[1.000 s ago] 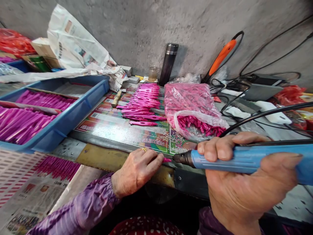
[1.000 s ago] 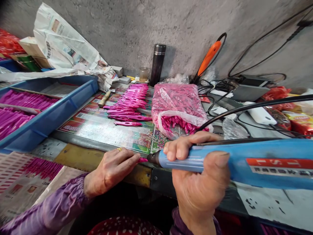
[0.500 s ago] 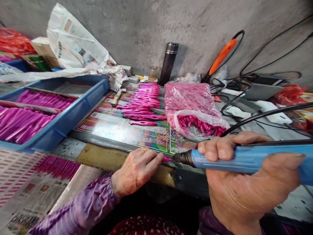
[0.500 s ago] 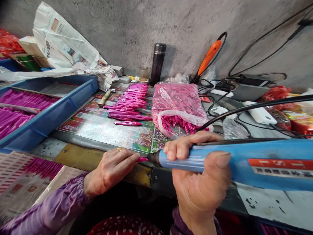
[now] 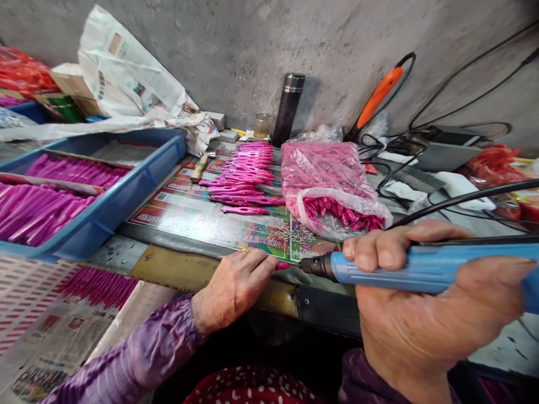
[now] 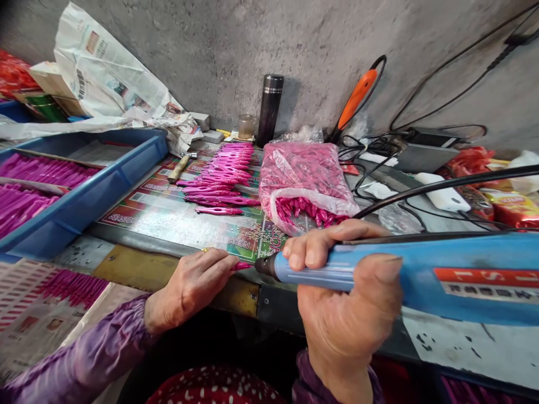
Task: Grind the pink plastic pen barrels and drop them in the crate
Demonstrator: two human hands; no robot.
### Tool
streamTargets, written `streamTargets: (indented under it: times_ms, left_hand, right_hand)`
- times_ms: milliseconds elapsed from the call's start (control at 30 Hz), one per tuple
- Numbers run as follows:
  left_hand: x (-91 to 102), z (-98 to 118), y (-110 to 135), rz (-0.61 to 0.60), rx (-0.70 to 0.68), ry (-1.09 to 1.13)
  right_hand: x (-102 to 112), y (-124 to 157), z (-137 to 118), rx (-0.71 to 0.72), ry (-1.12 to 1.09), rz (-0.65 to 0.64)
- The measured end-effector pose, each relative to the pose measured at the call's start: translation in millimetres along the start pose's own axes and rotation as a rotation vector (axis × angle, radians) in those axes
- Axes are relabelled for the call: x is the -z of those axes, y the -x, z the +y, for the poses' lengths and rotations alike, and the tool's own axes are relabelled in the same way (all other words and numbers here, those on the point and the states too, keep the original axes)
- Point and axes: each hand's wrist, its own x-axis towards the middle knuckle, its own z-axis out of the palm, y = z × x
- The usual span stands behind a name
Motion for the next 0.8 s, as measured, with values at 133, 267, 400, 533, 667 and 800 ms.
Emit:
streamTargets:
  times_ms: [133, 267, 400, 533, 667, 800]
  left_hand:
    - [1.7, 5, -1, 0.051, 0.133, 0.123]
    - [20.3, 23, -4, 0.087, 0.397, 0.417]
    - [42.1, 45, -4, -0.069, 0.88, 0.931]
    - [48.4, 63, 3, -0.127, 1.234, 1.356]
    - [45.7, 75, 14, -0.065, 1.382, 1.46]
    - [43.5, 82, 23, -0.025, 1.502, 1.501]
  right_hand:
    - [4, -1, -7, 0.06, -0.028, -0.023]
    - [6, 3, -14, 0.054, -0.012, -0.075]
    - [-1, 11, -23, 0.073, 0.061, -0.142]
    - [-10, 20, -25, 0.074, 0.136, -0.195]
    - [-15, 28, -23, 0.054, 0.138, -0.242]
    - [-18, 34, -22, 0.026, 0.128, -0.232]
